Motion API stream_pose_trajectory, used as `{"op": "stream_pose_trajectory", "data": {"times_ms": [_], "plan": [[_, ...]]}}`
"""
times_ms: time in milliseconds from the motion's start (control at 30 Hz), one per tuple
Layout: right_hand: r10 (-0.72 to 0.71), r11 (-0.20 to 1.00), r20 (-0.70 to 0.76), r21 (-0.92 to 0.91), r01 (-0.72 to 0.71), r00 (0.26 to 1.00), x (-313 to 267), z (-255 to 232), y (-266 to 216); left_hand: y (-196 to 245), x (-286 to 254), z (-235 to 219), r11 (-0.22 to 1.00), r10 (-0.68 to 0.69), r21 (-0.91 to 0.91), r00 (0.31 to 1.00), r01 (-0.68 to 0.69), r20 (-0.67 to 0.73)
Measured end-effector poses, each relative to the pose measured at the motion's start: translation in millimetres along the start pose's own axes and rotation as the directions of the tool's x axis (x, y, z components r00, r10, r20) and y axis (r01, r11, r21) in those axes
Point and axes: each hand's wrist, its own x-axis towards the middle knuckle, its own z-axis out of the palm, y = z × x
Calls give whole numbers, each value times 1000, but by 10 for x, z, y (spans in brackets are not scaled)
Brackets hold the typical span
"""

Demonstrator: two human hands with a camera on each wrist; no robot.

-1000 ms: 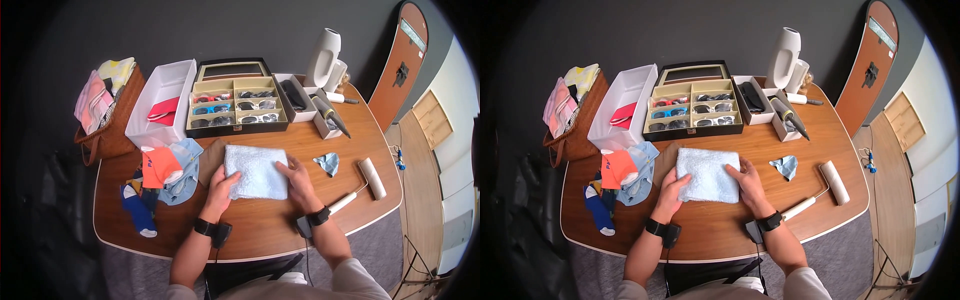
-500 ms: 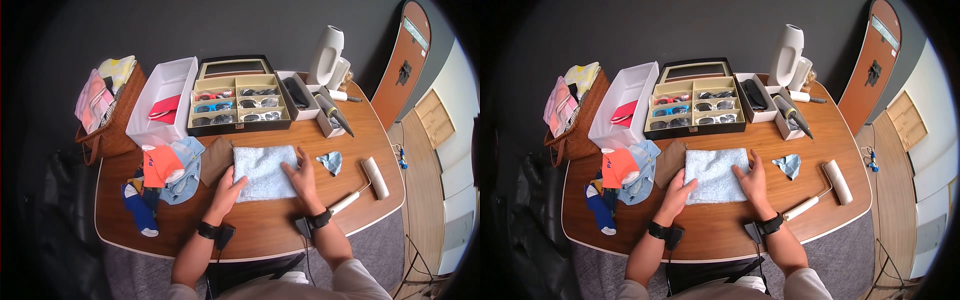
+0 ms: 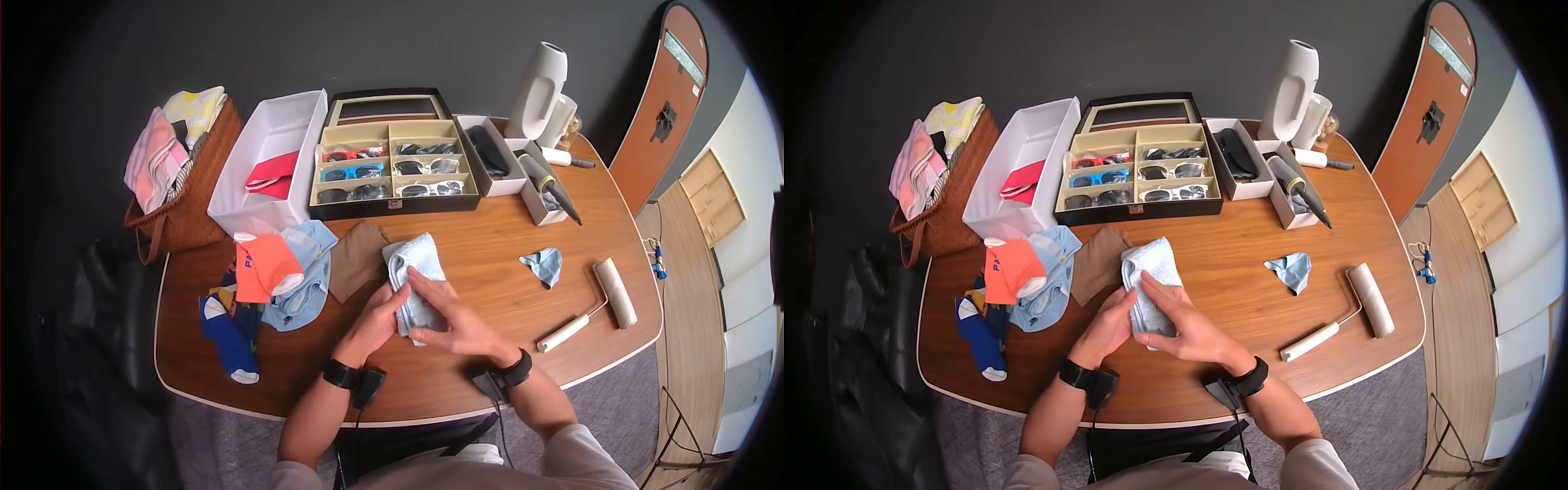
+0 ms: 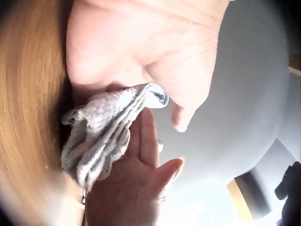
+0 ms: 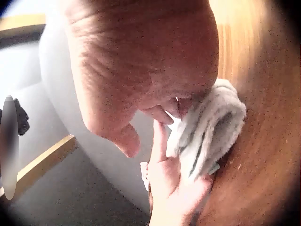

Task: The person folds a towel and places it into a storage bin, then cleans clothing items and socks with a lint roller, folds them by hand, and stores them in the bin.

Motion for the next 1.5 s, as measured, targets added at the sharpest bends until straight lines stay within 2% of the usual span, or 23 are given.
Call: {"op": "stream_pose_trajectory", "data": {"times_ms": [33, 100, 167, 200, 233, 300, 333, 433, 500, 567, 633, 700, 767, 800, 833, 900, 1033, 1100, 1167, 1233, 1300, 1433, 1500], "plan": [[-138, 984, -28, -114, 134, 990, 9, 24, 50, 13, -9, 27, 996, 26, 87, 1000, -25, -5], [-95, 995, -31, 26, 95, 995, -18, -13, 89, -62, 18, -8, 984, 64, 169, 996, -52, -63], [232, 832, -74, 531, -159, 970, -49, -51, 151, -74, 36, -22, 983, 88, 170, 989, -67, -121], [366, 791, -196, 580, -194, 910, -52, -69, 164, -73, 22, -26, 983, 86, 171, 989, -64, -123], [366, 790, -194, 582, -194, 910, -41, -97, 189, -45, 4, -9, 983, 49, 182, 988, -22, -144], [326, 901, -496, 421, -106, 805, -17, -159, 251, -11, -22, 28, 980, 11, 196, 987, 21, -163], [403, 816, -431, 568, -104, 807, -4, -200, 107, -13, -37, 48, 966, -16, 254, 991, 50, -134], [359, 850, -365, 507, -140, 859, -16, -138, 219, -57, -40, 6, 923, -52, 380, 998, 65, -44], [430, 768, -295, 617, -173, 854, -19, -133, 201, -61, -36, -33, 854, -104, 513, 995, 84, 10], [525, 562, -296, 824, -65, 798, -28, -136, 266, -76, -35, -56, 899, -100, 431, 994, 75, 35], [497, 455, -292, 890, 41, 817, -17, -164, 241, -87, -13, -60, 979, -185, -64, 978, 192, 98], [491, 411, -290, 908, 75, 821, -5, -161, 169, -168, -12, -209, 980, -184, -38, 968, 193, 168], [527, 420, -284, 907, 46, 801, 0, -91, 173, -114, -101, 5, 908, -231, 382, 967, 173, 110], [548, 544, -356, 839, 1, 757, 14, -60, 173, -136, -89, 65, 891, -232, 426, 964, 156, 130], [554, 654, -430, 754, -53, 713, 29, -34, 176, -170, -75, 78, 890, -227, 429, 966, 154, 124], [550, 645, -452, 764, -13, 702, 44, 2, 205, -252, -46, 42, 899, -193, 413, 978, 146, 75], [590, 705, -576, 710, -12, 566, 44, -27, 267, -258, -11, 23, 923, -76, 381, 997, 61, 25], [523, 792, -646, 609, -38, 555, 55, -2, 372, -114, -82, 251, 866, -118, 485, 992, 119, -32], [498, 798, -635, 602, -26, 590, 94, 40, 384, -221, -35, 253, 740, 119, 645, 981, -190, 153], [481, 817, -597, 571, -81, 641, 104, 78, 400, -209, -58, 251, 745, 158, 635, 979, -203, 127], [425, 857, -608, 509, -81, 670, 74, 115, 562, -108, -105, 206, 849, 32, 524, 997, -61, 64], [595, 564, -382, 826, -28, 707, 149, 29, 462, 656, -371, 280, 936, -89, 304, 956, 176, -279], [584, 612, -398, 789, -60, 707, 136, 69, 502, 1056, -503, 158, 977, 123, 207, 943, -59, -309]]}}
